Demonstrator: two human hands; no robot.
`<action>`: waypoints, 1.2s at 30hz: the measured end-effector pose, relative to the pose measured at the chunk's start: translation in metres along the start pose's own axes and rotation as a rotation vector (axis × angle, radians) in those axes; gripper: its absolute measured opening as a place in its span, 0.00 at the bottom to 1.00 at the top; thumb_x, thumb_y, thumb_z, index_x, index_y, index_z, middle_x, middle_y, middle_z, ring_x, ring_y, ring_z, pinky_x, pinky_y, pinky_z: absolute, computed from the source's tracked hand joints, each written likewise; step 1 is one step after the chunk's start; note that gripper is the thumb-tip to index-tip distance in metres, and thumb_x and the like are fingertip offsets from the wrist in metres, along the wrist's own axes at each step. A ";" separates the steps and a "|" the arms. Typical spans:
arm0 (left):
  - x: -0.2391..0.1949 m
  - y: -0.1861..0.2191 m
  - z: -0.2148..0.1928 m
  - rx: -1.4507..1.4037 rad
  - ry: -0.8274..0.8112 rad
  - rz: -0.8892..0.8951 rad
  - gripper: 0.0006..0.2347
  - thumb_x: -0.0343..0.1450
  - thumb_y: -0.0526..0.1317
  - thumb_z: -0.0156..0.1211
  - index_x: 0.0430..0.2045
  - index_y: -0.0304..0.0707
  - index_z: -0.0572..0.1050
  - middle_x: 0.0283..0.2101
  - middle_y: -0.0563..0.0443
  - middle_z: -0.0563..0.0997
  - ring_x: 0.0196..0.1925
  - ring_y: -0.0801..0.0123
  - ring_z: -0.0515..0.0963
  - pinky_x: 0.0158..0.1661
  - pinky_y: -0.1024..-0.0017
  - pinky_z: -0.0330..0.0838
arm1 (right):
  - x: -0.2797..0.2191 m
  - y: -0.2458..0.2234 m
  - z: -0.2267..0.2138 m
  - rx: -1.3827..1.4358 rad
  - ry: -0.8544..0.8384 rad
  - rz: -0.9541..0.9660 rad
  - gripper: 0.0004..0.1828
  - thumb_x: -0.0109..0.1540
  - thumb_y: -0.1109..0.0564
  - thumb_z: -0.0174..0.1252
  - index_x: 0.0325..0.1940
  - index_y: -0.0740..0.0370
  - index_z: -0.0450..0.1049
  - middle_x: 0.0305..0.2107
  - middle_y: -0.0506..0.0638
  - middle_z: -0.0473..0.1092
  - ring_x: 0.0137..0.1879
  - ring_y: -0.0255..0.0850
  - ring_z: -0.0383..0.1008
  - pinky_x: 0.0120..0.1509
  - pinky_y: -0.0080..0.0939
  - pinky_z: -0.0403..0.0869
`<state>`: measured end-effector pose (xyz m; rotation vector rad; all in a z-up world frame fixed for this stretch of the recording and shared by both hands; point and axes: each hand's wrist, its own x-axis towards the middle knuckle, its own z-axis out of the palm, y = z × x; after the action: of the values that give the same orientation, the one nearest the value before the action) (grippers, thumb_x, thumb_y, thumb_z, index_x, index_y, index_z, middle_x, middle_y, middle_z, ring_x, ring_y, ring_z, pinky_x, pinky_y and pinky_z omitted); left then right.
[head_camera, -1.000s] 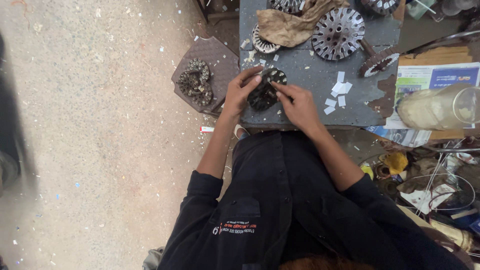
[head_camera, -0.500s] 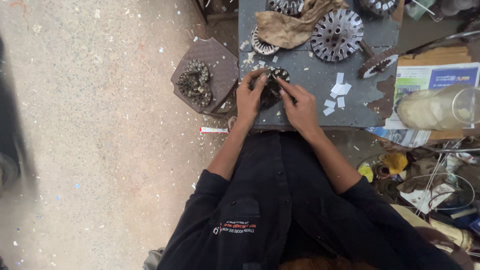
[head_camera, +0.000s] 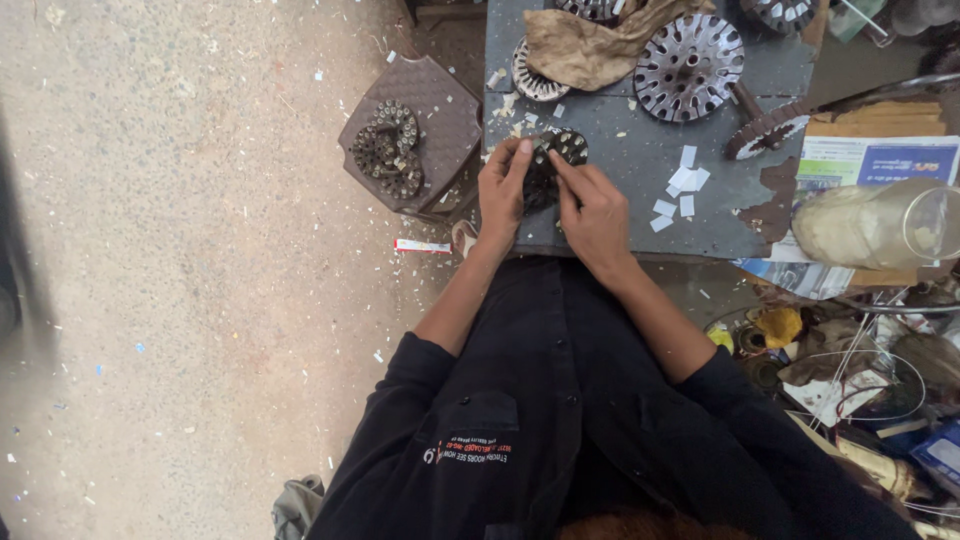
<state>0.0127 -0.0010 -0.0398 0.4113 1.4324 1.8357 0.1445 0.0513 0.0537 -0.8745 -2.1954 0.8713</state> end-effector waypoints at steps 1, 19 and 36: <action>0.000 0.000 0.000 0.011 -0.001 -0.007 0.12 0.78 0.42 0.58 0.45 0.28 0.79 0.39 0.54 0.81 0.41 0.80 0.75 0.43 0.80 0.70 | 0.000 -0.001 0.000 -0.009 -0.004 0.001 0.19 0.67 0.65 0.59 0.62 0.59 0.77 0.36 0.56 0.74 0.39 0.51 0.77 0.44 0.47 0.74; -0.002 0.022 0.010 -0.111 -0.052 -0.051 0.14 0.77 0.43 0.57 0.52 0.32 0.75 0.44 0.53 0.82 0.45 0.79 0.78 0.47 0.79 0.73 | 0.019 -0.012 -0.013 -0.213 -0.179 -0.013 0.21 0.65 0.64 0.57 0.63 0.62 0.75 0.35 0.59 0.72 0.38 0.56 0.76 0.43 0.51 0.74; -0.018 0.010 0.027 -0.144 0.128 -0.137 0.15 0.79 0.44 0.57 0.50 0.29 0.77 0.33 0.53 0.76 0.25 0.78 0.64 0.23 0.77 0.57 | 0.042 -0.023 -0.017 0.123 -0.414 0.487 0.24 0.67 0.61 0.44 0.68 0.67 0.68 0.28 0.64 0.77 0.37 0.53 0.83 0.45 0.49 0.77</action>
<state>0.0387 0.0036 -0.0179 0.1226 1.3660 1.8668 0.1242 0.0759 0.0930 -1.2881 -2.2650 1.5185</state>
